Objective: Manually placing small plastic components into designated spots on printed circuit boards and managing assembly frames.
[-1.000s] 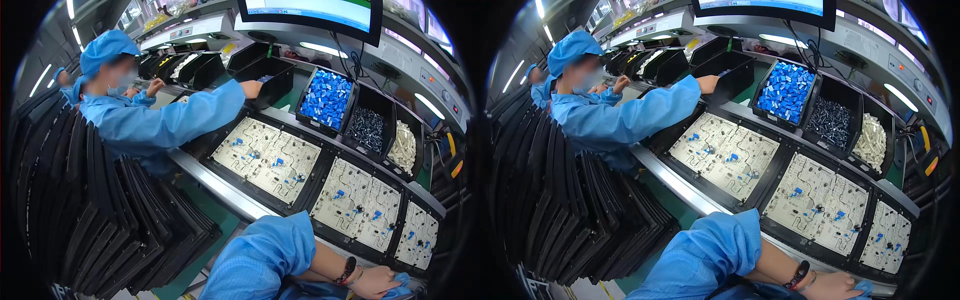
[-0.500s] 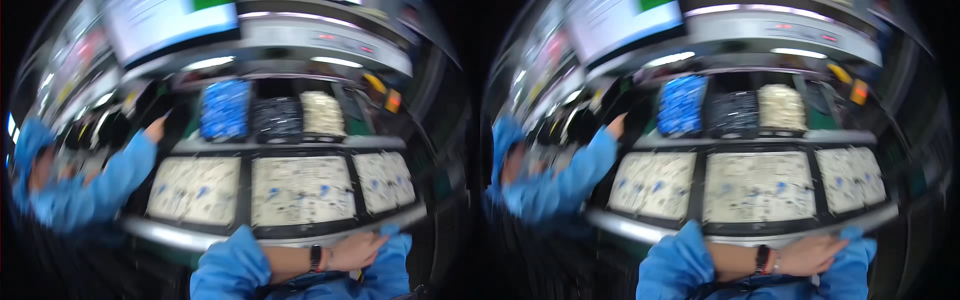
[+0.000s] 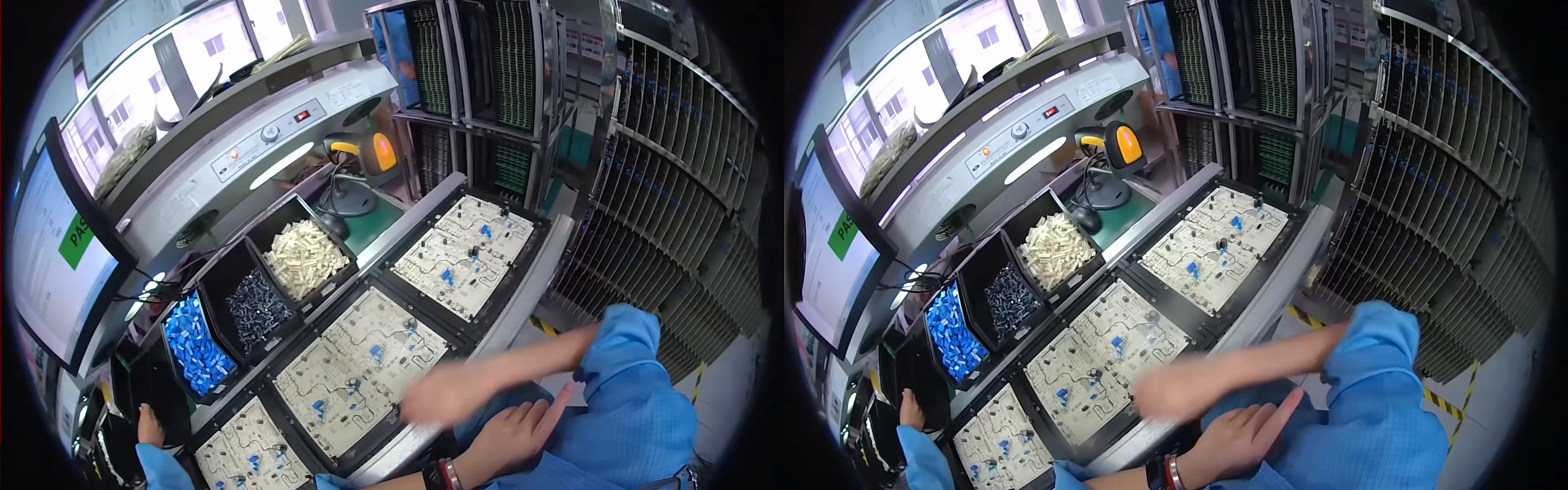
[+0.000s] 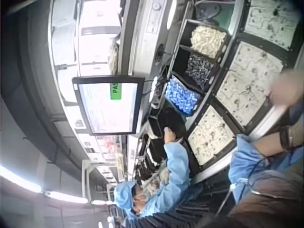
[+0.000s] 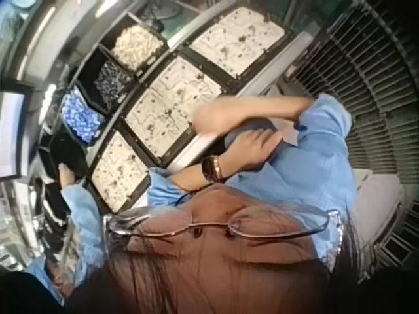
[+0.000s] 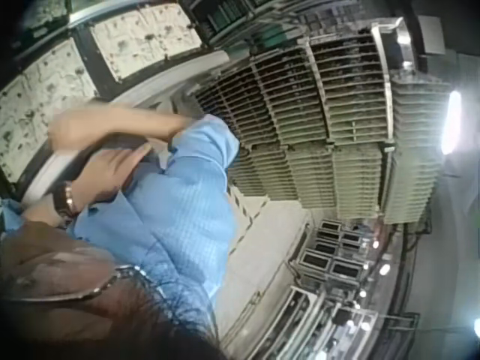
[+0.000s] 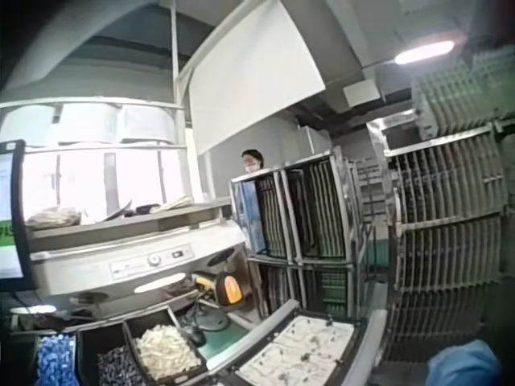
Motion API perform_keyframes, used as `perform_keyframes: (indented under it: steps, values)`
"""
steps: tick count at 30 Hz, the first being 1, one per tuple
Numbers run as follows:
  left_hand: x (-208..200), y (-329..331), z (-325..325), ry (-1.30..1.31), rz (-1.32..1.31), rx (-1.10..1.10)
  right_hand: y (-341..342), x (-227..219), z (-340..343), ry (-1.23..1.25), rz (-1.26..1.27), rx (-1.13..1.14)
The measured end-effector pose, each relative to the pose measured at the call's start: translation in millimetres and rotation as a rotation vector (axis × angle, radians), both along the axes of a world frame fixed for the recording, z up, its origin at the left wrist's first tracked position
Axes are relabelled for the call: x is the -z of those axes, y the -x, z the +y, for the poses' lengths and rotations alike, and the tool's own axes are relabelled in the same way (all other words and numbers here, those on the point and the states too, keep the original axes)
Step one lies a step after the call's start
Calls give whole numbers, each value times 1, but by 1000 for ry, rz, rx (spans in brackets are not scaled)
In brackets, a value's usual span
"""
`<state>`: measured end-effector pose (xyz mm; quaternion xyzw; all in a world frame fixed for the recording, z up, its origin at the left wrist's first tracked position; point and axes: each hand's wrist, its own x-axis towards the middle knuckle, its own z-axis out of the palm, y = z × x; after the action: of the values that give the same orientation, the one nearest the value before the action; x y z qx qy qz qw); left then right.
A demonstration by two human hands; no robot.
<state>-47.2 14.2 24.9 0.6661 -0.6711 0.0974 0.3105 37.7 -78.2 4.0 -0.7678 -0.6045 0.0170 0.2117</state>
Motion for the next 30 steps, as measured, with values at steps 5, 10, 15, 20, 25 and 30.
perform_keyframes:
  steps: [5,10,15,20,25,30]
  values:
    - [36,-10,-8,-200,234,19,-52,-4,-197,-524,-464,1555]
    - [61,-19,-9,-307,275,7,-66,82,-310,-41,-477,2099]
    - [76,-17,-11,-268,235,27,-71,65,-307,-70,-247,2157]
    - [73,-20,-10,-389,238,44,-68,71,-322,-255,-194,2096]
    - [77,-18,-9,-333,207,51,-65,75,-323,-276,-355,2003]
    - [76,-17,-9,-340,187,42,-57,75,-324,-290,-301,2013]
